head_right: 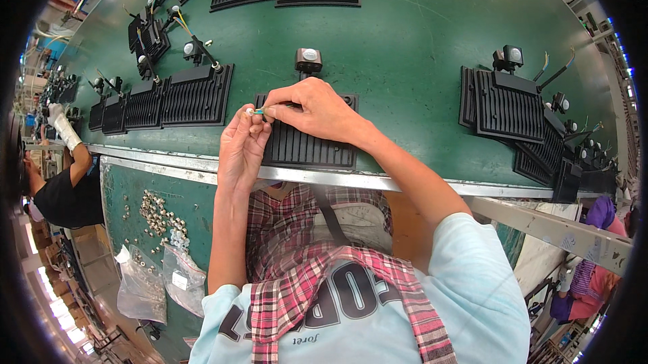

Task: The person assembles a floodlight fixture by hand, connecting electrical wires to a light fixture base and securing a motion sensor with a plastic nut.

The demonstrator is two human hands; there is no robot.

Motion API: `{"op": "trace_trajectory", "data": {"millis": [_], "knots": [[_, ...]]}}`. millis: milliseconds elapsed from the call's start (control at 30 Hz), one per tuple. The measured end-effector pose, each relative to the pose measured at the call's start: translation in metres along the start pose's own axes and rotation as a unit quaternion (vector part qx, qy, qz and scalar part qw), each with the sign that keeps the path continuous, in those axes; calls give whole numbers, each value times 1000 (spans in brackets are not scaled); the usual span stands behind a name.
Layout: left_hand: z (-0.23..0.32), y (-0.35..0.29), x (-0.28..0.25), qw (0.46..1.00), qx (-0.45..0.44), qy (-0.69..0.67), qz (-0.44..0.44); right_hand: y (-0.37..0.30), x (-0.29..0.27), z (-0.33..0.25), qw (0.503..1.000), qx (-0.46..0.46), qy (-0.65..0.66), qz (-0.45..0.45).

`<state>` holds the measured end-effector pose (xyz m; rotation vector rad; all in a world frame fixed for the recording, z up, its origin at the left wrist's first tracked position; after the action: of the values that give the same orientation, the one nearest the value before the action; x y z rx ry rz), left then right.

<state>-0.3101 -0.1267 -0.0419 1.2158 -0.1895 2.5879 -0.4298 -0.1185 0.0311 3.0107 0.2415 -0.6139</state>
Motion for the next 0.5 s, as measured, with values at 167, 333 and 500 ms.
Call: {"op": "trace_trajectory", "data": {"millis": [167, 333, 500], "knots": [[4, 1, -2, 1000, 19, 21, 6, 0, 0, -1, 1000, -3, -11, 10], [8, 1, -4, 998, 38, 57, 2, -1, 0, -6, 999, -16, -35, 20], [12, 4, -3, 987, 58, 150, 4, -4, -1, -6, 998, -26, -37, 35]]}}
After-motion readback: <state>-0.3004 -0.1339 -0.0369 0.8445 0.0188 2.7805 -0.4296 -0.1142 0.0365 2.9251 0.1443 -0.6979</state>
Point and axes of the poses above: each hand's wrist, its own y-axis towards the middle knuckle, its own x-axis out of the palm, z = x × y, the point moved 10 cm from there along y, towards the middle knuckle, and after that the axes turned 15 degrees about x, right-handed, at the moved point
